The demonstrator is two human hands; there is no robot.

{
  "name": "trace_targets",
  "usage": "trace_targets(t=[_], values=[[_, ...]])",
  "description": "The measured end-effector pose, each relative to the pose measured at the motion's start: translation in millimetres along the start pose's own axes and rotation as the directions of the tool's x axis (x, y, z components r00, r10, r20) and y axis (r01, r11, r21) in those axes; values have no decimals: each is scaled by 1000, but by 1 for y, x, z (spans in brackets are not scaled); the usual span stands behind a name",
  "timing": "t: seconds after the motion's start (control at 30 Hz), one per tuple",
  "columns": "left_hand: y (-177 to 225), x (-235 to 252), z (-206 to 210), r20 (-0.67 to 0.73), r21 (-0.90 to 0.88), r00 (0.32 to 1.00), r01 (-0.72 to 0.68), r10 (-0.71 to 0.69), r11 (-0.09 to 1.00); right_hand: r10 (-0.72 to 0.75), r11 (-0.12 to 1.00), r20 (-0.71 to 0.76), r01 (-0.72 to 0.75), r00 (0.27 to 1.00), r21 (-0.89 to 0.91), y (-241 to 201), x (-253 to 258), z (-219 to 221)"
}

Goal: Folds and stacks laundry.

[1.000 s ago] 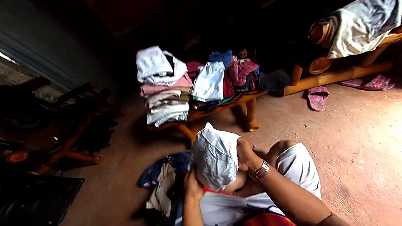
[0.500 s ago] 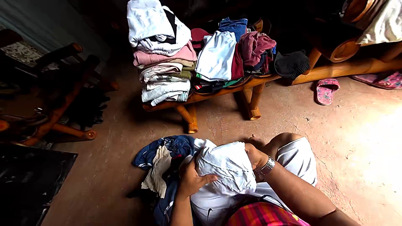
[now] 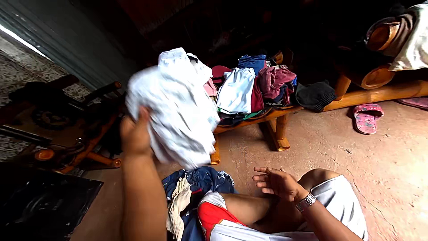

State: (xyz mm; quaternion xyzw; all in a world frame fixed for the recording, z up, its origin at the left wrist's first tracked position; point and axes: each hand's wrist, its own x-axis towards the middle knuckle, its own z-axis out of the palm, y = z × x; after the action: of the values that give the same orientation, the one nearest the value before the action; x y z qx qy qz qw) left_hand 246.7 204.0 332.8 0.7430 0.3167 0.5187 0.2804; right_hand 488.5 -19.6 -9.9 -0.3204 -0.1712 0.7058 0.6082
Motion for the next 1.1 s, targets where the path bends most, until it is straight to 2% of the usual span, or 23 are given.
trace_targets(t=[0.1,0.2,0.27,0.3,0.4,0.47,0.53,0.6,0.7,0.83,1.1], values=[[37,119,0,34,45,987,-157,156,987,128,991,-198,-134,972,-13,16,13,-10],[56,198,14,-13,60,998,-62,63,996,166,973,-364,-213,916,-92,36,26,-22],[38,238,25,5,130,1000,19,-20,991,157,961,-391,-232,907,-151,47,32,-29],[24,252,32,37,237,998,45,-55,971,155,960,-379,-230,913,-160,50,35,-31],[-31,277,55,56,606,982,110,-180,788,147,968,-344,-207,927,-145,51,38,-35],[-48,279,73,51,723,991,49,-124,689,128,970,-366,-193,922,-148,54,41,-38],[-43,268,90,145,746,989,-100,-14,659,115,972,-384,-184,916,-146,57,45,-40],[-45,261,106,237,788,970,-163,-48,594,121,970,-375,-189,919,-150,61,49,-41],[-86,251,123,210,863,947,-64,-241,501,127,964,-341,-197,931,-177,65,51,-42],[-135,246,122,184,831,946,-5,-265,556,121,955,-292,-191,949,-226,68,56,-43],[-115,240,125,133,890,936,32,-327,456,137,931,-303,-227,943,-286,68,55,-41]])
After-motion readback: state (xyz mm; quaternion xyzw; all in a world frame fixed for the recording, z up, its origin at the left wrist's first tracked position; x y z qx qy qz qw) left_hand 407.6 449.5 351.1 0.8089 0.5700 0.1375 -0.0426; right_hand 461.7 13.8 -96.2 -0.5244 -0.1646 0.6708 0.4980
